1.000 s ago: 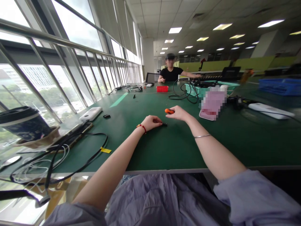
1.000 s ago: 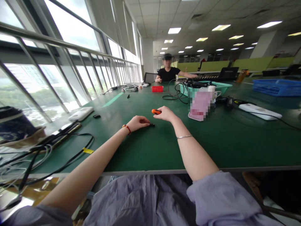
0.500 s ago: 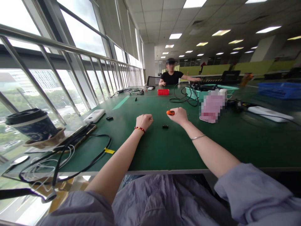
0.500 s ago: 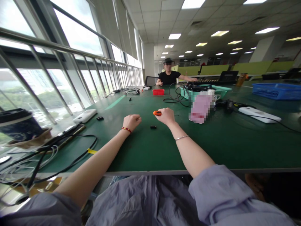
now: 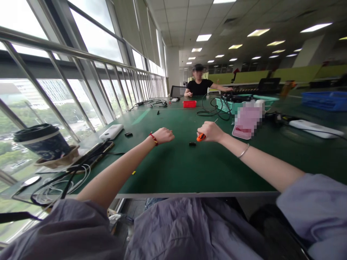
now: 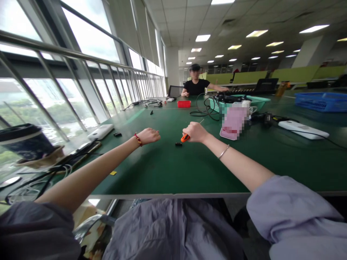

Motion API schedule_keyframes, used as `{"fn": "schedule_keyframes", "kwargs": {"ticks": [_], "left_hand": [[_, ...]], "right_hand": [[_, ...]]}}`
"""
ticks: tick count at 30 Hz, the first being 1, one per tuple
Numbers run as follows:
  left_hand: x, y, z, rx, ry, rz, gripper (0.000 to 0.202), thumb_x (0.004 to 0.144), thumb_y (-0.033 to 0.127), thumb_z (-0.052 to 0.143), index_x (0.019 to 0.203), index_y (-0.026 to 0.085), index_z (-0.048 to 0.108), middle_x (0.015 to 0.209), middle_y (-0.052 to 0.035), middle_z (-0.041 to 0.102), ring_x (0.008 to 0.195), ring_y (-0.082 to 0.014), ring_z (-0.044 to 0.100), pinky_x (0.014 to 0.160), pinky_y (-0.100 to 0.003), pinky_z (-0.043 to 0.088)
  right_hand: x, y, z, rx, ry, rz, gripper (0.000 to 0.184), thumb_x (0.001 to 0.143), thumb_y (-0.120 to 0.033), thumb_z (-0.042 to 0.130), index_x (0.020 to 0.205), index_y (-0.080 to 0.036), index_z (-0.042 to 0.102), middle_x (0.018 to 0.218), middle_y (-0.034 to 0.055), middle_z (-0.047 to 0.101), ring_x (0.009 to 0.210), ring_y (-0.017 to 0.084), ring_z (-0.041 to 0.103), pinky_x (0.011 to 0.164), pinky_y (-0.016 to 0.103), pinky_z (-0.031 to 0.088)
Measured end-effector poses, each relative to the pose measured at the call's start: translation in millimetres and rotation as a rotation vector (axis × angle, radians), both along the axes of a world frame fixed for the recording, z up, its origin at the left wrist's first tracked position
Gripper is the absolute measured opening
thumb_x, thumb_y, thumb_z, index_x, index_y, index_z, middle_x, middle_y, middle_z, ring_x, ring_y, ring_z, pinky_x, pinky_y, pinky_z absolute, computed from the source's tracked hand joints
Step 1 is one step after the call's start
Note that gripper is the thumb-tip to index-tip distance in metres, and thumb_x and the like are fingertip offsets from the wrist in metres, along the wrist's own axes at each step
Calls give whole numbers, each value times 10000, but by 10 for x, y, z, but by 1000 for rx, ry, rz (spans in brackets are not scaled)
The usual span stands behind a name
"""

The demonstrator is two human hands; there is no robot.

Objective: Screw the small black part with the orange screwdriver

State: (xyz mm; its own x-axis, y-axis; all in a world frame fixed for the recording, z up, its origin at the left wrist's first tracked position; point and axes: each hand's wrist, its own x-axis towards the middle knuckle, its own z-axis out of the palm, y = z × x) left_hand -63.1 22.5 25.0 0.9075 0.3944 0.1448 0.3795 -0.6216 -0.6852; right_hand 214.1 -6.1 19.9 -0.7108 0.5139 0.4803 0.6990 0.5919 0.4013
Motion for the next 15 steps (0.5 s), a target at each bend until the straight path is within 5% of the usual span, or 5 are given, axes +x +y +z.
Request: {"fn": "schedule_keyframes", "kwargs": {"ticks": [5,8,11,15], "left_hand": [[67,96,234,92,72,-95,283,904,72,391,791,126,646,727,-105,655,662,-164,601,579,-284,418],[177,59,320,71,56,-220,234,869,174,500,1057,139,635,1067,-152,656,978,-230,612,838,-376,472],[272,-18,325,-10,-13,-267,501,795,274,612,1285,213,531,1385,-136,489,1311,-333,404,1074,-539,302],[329,-83,266,-138,-106,-250,606,759,333,652,1342,269,500,1482,-122,378,1407,-399,224,1111,-655,129]], "right_hand": [[47,109,158,210,-131,153,254,856,-241,434,853,-134,665,801,111,664,806,203,570,841,365,409],[27,144,215,279,-127,240,437,835,-242,482,1262,-172,545,1292,162,549,1239,290,438,1029,515,306],[-2,140,223,245,-150,254,665,812,-318,536,1444,-311,329,1547,83,259,1432,352,135,1074,672,142],[-10,98,238,147,-180,235,746,803,-338,558,1469,-414,231,1601,3,86,1450,377,-28,1064,732,47]]}}
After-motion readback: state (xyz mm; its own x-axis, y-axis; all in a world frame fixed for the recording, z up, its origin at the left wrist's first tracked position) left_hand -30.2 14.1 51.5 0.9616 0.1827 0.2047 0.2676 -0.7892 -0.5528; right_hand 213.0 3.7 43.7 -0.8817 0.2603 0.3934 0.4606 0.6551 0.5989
